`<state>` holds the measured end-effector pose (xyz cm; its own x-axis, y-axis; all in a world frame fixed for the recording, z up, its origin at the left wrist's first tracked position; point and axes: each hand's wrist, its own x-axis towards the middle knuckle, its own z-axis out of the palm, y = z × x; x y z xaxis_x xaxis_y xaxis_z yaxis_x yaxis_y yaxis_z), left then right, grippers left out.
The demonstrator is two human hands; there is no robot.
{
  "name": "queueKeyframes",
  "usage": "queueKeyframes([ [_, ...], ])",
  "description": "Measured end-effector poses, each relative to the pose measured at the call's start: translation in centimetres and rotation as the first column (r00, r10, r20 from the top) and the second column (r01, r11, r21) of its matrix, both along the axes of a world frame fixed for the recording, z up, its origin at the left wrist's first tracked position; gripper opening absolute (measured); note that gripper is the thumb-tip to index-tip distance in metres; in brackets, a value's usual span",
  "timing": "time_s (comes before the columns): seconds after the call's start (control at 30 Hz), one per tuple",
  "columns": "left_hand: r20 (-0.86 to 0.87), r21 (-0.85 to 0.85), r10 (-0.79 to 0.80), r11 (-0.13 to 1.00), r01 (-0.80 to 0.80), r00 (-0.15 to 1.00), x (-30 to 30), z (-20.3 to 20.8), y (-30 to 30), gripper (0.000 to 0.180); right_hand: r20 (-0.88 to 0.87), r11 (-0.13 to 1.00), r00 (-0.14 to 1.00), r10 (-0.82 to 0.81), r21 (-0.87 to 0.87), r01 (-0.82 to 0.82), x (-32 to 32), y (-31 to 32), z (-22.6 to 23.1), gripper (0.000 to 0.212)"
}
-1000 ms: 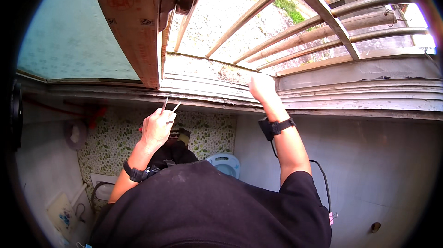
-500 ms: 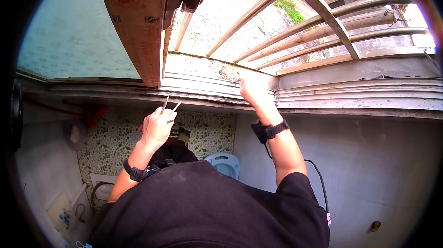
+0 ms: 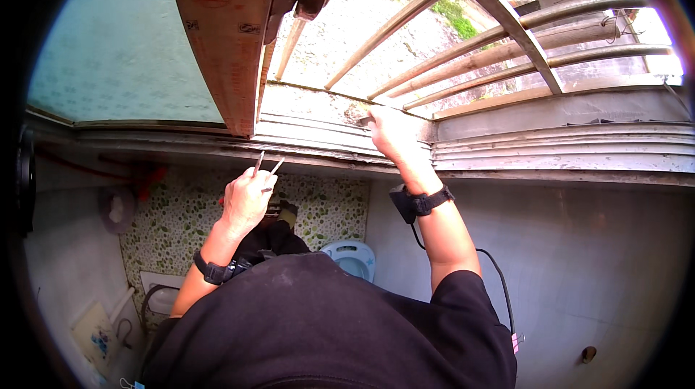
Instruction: The person repairs a window frame using a screwdriver and a small metal part, first cleaning the track and then securing the part to the upper corner of the frame.
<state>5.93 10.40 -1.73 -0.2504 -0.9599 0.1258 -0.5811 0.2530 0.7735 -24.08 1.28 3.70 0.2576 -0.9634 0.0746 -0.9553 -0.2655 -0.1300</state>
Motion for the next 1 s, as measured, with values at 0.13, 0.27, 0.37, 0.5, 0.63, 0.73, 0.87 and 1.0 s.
queueKeyframes([
  [0.13,0.002,0.001,-0.01,1.0,0.01,1.0,0.1,-0.2,0.1,0.01,-0.169,0.992,0.978,-0.12,-0.048,0.113,-2.4,-1.2,0.5,0.021],
  [0.27,0.002,-0.005,-0.012,1.0,0.012,1.0,0.1,-0.5,0.2,0.01,-0.285,0.993,0.951,-0.116,-0.046,0.108,-3.3,-1.6,-0.7,0.022],
  [0.37,-0.008,-0.013,-0.003,1.0,0.003,1.0,0.0,-0.3,0.1,0.01,-0.124,1.0,0.992,-0.002,0.004,0.003,-0.5,-1.4,-0.4,0.019],
  [0.5,-0.001,-0.01,0.003,1.0,-0.003,1.0,0.0,0.2,0.1,0.011,-0.107,0.999,0.993,-0.045,-0.012,0.044,-0.2,-1.6,1.1,0.014],
  [0.63,-0.011,-0.02,0.006,1.0,-0.006,1.0,0.1,0.0,0.1,0.011,-0.36,0.969,0.909,-0.211,0.048,0.244,-4.7,-1.3,0.2,0.014],
  [0.73,-0.012,-0.014,-0.003,1.0,0.003,1.0,-0.3,0.0,0.1,0.011,-0.381,0.968,0.903,-0.198,0.068,0.241,-4.2,-0.6,-1.1,0.015],
  [0.87,-0.004,-0.011,-0.015,1.0,0.015,1.0,-0.7,-0.2,-0.1,0.011,-0.224,0.994,0.973,-0.05,0.082,0.07,0.5,-0.8,-1.0,0.018],
  [1.0,0.004,0.0,-0.007,1.0,0.007,1.0,-0.4,0.0,0.0,0.011,-0.064,0.997,0.996,-0.064,0.025,0.066,1.1,-1.5,2.0,0.018],
])
